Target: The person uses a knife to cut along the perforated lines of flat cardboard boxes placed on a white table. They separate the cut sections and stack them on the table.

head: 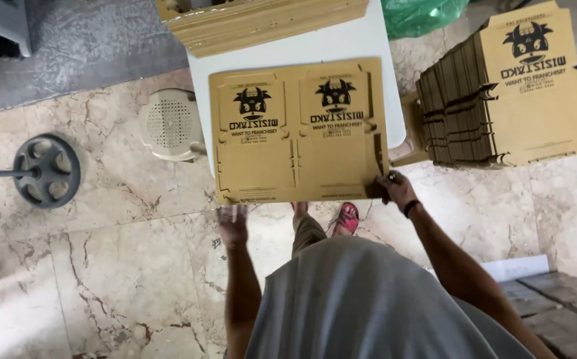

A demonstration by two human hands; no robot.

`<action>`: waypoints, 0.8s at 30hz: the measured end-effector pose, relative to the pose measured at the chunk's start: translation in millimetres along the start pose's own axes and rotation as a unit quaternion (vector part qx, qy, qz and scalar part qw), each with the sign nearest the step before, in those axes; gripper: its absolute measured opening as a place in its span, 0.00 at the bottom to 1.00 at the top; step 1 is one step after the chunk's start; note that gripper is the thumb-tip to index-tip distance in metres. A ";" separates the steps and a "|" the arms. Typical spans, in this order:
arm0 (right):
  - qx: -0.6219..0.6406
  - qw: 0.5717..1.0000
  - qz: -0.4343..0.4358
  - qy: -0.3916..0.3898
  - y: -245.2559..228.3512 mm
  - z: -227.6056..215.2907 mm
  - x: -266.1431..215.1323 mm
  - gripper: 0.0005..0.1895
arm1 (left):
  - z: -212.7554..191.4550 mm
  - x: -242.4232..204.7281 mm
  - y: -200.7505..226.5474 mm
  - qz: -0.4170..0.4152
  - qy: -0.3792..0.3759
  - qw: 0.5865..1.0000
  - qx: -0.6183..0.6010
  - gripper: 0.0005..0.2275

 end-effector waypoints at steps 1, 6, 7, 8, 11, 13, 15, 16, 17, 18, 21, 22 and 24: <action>-0.017 1.000 -0.001 -0.001 -20.2 -0.1 1.3 0.20 | 11.5 4.5 20.9 0.007 -0.005 1.000 0.015 0.21; -0.035 0.998 0.048 0.016 -19.9 1.5 26.4 0.25 | 50.0 23.2 71.0 0.009 -0.016 0.964 0.266 0.29; -0.011 0.996 0.083 0.022 -17.2 3.6 26.1 0.28 | 55.3 39.3 72.3 0.014 -0.015 0.939 0.342 0.21; 0.013 0.993 0.117 0.028 -14.7 5.5 24.3 0.32 | 61.1 54.1 73.5 0.020 -0.014 0.909 0.416 0.15; 0.032 0.993 0.103 0.044 -25.5 18.6 16.5 0.31 | 96.6 37.2 84.9 0.051 -0.038 0.899 0.433 0.13; 0.063 0.992 0.100 0.035 -52.3 24.6 7.4 0.30 | 100.0 55.6 92.0 0.047 -0.055 0.889 0.453 0.13; 0.095 0.991 0.091 0.031 -56.0 25.8 10.7 0.29 | 112.8 74.7 96.8 0.042 -0.077 0.879 0.468 0.14; 0.123 0.988 0.091 0.007 -47.4 29.1 19.7 0.26 | 125.4 85.8 100.7 0.071 -0.068 0.760 0.642 0.20; 0.154 0.983 0.100 -0.022 -25.4 40.0 17.5 0.23 | 129.4 88.8 114.2 0.095 -0.051 0.600 0.793 0.28; 0.160 0.980 0.116 -0.017 -17.3 32.8 18.0 0.23 | 155.3 61.2 92.6 0.085 -0.051 0.589 0.802 0.28; 0.254 0.957 0.120 -0.073 -14.4 34.6 26.9 0.25 | 263.0 -6.5 6.6 0.270 -0.175 0.559 0.764 0.26; 0.220 0.966 0.105 -0.085 -16.2 34.7 27.1 0.19 | 283.3 -23.7 -52.5 0.309 -0.312 0.540 0.718 0.26; 0.192 0.972 0.095 -0.099 -11.8 37.1 31.0 0.15 | 312.5 -72.3 -138.9 0.336 -0.444 0.506 0.659 0.26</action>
Point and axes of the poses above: each hand's wrist, its own x-axis towards the middle knuckle, its own z-axis out of the palm, y = z × x, the point moved 10 cm from there along x, towards the middle knuckle, and after that the axes turned 12 degrees about -x, right-handed, at the moved point
